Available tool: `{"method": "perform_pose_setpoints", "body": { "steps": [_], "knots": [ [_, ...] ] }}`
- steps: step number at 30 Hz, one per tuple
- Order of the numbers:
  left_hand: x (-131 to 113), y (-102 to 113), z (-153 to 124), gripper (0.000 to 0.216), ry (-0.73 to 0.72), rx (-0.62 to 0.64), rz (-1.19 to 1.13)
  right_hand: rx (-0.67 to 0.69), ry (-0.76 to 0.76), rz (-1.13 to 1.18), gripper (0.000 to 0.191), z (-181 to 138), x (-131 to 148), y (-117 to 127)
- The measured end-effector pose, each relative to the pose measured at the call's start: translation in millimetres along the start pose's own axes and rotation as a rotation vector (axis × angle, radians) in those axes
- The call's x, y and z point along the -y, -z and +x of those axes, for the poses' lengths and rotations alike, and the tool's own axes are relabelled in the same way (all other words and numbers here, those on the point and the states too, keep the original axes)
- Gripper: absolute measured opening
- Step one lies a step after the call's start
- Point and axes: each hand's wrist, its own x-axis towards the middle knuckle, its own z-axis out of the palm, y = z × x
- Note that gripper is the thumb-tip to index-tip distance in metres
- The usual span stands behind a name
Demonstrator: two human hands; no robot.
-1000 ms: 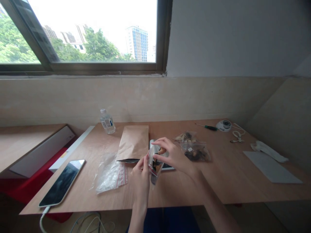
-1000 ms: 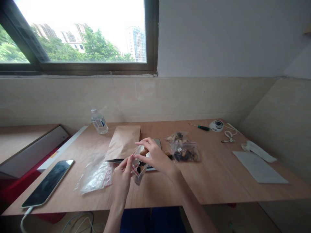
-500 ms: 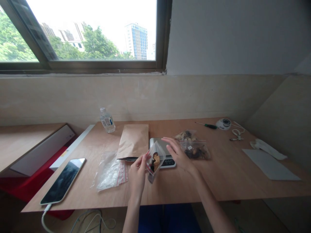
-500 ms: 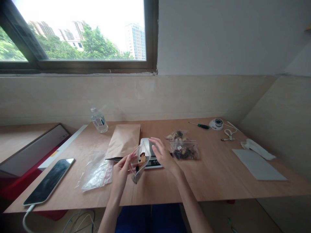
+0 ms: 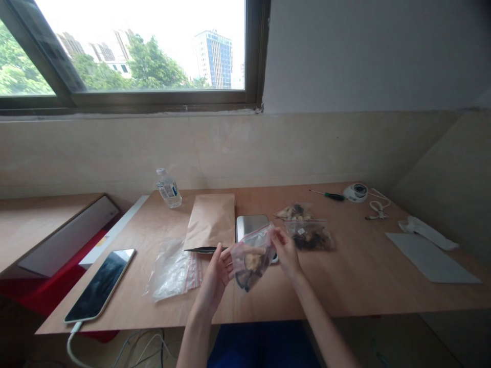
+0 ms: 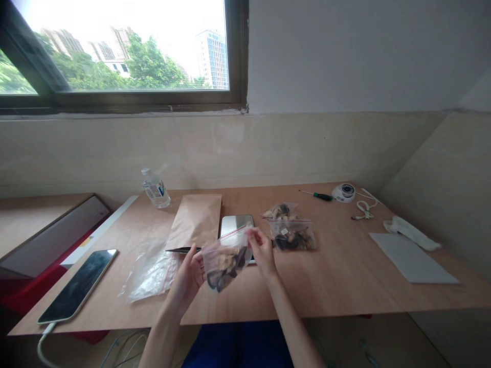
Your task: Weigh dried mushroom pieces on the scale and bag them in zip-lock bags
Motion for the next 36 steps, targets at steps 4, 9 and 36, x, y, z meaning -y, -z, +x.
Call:
{"method": "perform_pose_setpoints", "body": {
  "steps": [4,9,36],
  "knots": [
    [9,-1,-1,0.055,-0.228,-0.016,0.188,-0.232,-0.084,0.031,0.042,-15,-13,-5],
    [8,-18,0,0.038,-0.429,-0.223,0.574,-0.069,-0.105,0.089,0.042,-35,-8,-12],
    [33,3,17,0.033,-0.457,-0.41,0.384,-0.132,0.1,-0.171,0.029,-44,-31,20]
  ]
}}
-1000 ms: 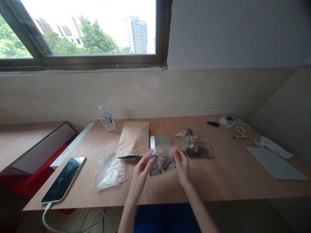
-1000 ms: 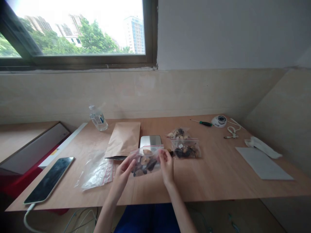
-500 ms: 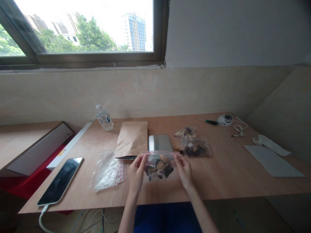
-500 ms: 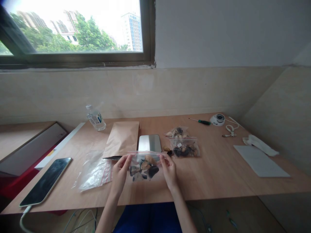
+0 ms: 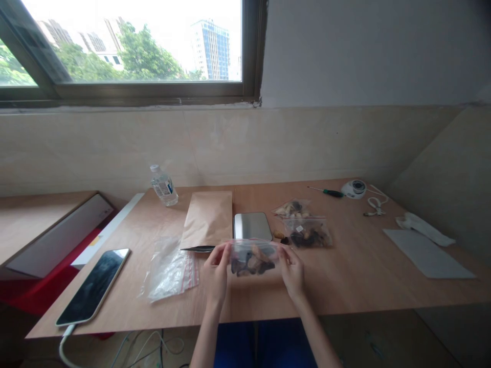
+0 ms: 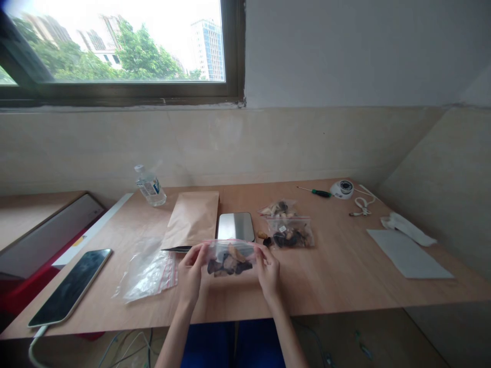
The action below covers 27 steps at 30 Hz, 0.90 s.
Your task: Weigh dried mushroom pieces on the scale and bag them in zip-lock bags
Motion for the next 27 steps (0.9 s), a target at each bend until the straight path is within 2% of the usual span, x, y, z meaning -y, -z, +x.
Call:
{"method": "perform_pose_setpoints", "body": {
  "steps": [3,6,11,27],
  "knots": [
    [8,0,2,0.034,0.03,0.023,-0.015,-0.015,-0.045,0.052,0.03,0,-8,-1],
    [13,-2,1,0.033,0.044,-0.031,-0.039,-0.063,-0.053,0.066,0.03,-1,-13,-2],
    [16,-4,-1,0.033,0.043,-0.063,-0.042,-0.122,-0.01,-0.059,0.029,-2,-11,-2],
    [36,0,0,0.032,0.066,-0.031,-0.025,-0.139,0.007,-0.087,0.029,-2,-11,0]
  ]
}}
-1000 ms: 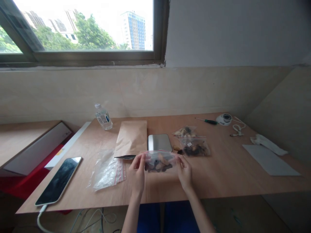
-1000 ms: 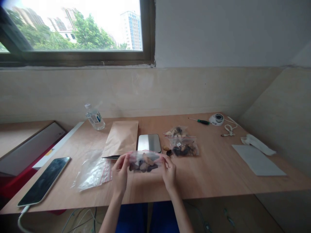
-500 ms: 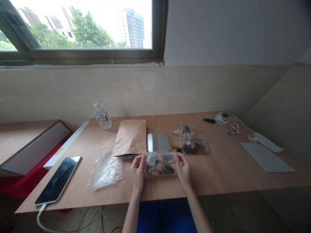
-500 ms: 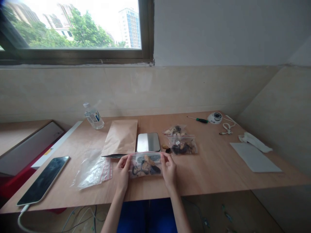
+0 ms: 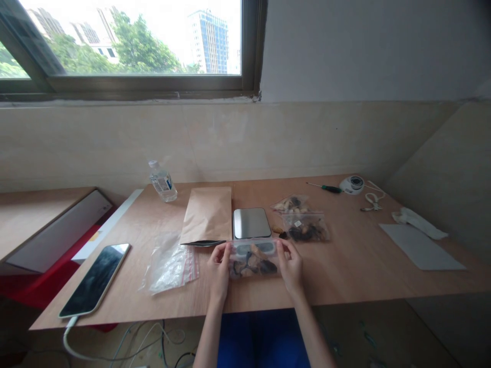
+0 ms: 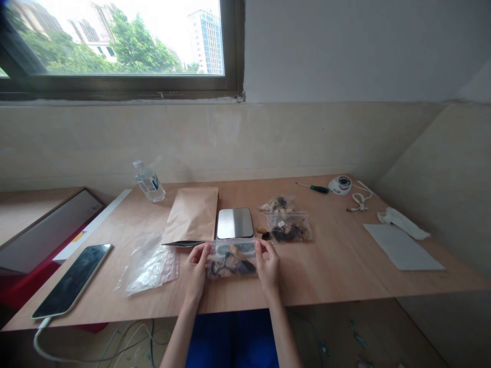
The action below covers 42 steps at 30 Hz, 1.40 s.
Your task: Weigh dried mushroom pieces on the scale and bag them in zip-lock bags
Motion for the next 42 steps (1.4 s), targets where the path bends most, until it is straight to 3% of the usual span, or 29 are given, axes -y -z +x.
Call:
{"method": "perform_pose_setpoints", "body": {
  "steps": [12,20,33,36,40,42],
  "knots": [
    [-8,-1,-2,0.03,-0.063,-0.01,-0.001,-0.002,-0.037,0.039,0.031,-1,6,1],
    [-9,-3,-1,0.025,-0.072,0.165,-0.056,0.132,-0.13,0.189,0.03,2,11,4],
    [-13,-1,-2,0.023,-0.081,0.136,-0.053,0.154,-0.129,0.196,0.026,6,10,4],
    [-19,-2,-6,0.023,-0.109,0.123,-0.043,0.177,-0.029,0.128,0.024,9,20,7],
    [-31,-5,-12,0.023,-0.158,0.162,-0.009,0.211,0.322,-0.204,0.026,13,57,10],
    [-37,-6,-15,0.023,-0.18,0.181,0.013,0.313,0.466,-0.403,0.028,15,81,9]
  ]
}}
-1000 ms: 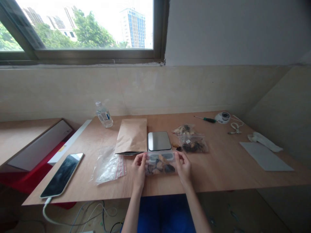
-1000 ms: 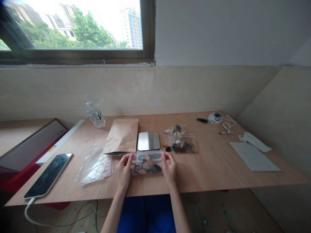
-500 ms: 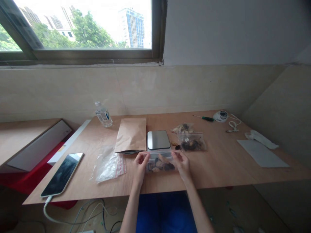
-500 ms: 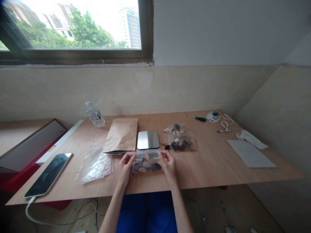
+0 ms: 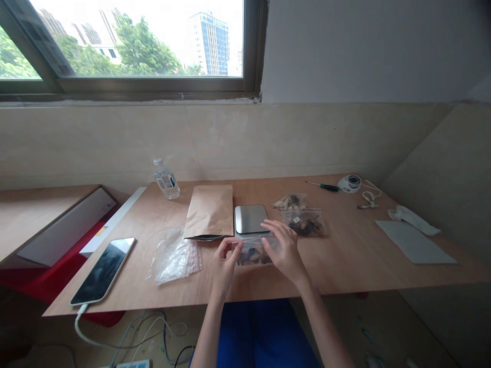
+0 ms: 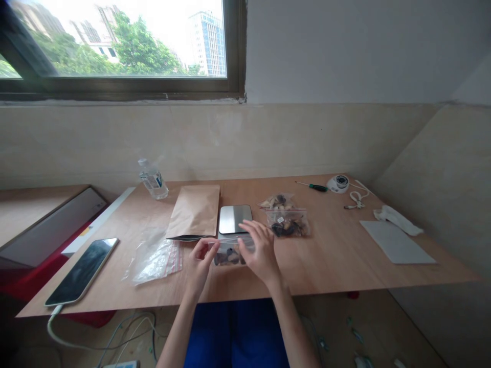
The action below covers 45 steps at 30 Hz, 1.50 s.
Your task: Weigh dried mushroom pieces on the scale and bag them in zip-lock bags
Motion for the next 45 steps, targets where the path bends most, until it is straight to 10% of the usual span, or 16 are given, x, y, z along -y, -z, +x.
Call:
{"method": "perform_pose_setpoints", "body": {
  "steps": [6,45],
  "knots": [
    [-12,-2,-3,0.019,-0.073,0.054,0.054,0.389,0.202,-0.076,0.015,23,33,9],
    [-4,4,-11,0.025,0.008,-0.009,0.108,0.374,0.248,-0.158,0.025,13,-4,3]
  ]
}}
